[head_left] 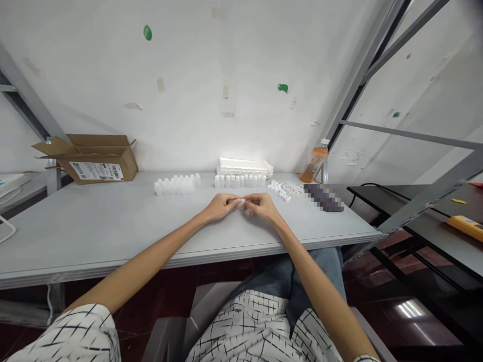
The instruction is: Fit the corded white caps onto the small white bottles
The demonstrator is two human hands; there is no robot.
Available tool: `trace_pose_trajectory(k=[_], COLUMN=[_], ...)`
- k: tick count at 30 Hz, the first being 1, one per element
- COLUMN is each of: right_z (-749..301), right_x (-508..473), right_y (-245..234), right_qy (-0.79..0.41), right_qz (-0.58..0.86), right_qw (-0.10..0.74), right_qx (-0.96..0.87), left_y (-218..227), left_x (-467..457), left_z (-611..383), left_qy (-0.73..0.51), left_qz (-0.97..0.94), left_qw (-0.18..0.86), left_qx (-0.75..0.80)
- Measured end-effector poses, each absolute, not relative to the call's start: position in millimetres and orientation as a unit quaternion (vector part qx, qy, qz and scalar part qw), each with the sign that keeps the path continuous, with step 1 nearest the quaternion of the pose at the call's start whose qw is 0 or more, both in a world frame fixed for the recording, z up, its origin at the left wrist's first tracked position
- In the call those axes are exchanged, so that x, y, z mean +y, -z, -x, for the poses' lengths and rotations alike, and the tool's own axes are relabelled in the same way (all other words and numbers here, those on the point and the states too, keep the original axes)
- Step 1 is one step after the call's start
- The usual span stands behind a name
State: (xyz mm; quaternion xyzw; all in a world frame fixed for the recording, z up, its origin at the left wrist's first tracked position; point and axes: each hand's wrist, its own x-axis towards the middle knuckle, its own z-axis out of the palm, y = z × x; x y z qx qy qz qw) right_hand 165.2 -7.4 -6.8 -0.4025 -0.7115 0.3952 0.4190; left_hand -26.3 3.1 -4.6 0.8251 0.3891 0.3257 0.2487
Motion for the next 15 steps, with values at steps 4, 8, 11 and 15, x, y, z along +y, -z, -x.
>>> trace_pose_trajectory(k=[4, 8, 11, 15], right_z=[-166.0, -164.8, -164.3, -163.8], right_x=[-8.1, -8.9, -9.5, -10.2], right_y=[5.6, 4.9, 5.0, 5.8], right_qy=[-0.435, -0.440, -0.441, -0.437], right_qz=[0.389, 0.388, 0.392, 0.399], right_qw=[0.425, 0.420, 0.412, 0.403], right_qx=[-0.692, -0.692, -0.694, -0.699], left_y=[0.6, 0.7, 0.4, -2.5], left_x=[-0.3, -0.6, -0.6, -2.6], left_z=[24.0, 22.8, 22.5, 22.3], left_qy=[-0.332, -0.335, -0.332, -0.325], left_qz=[-0.810, -0.803, -0.797, -0.804], left_qw=[0.277, 0.292, 0.299, 0.283], left_qx=[0.397, 0.398, 0.405, 0.411])
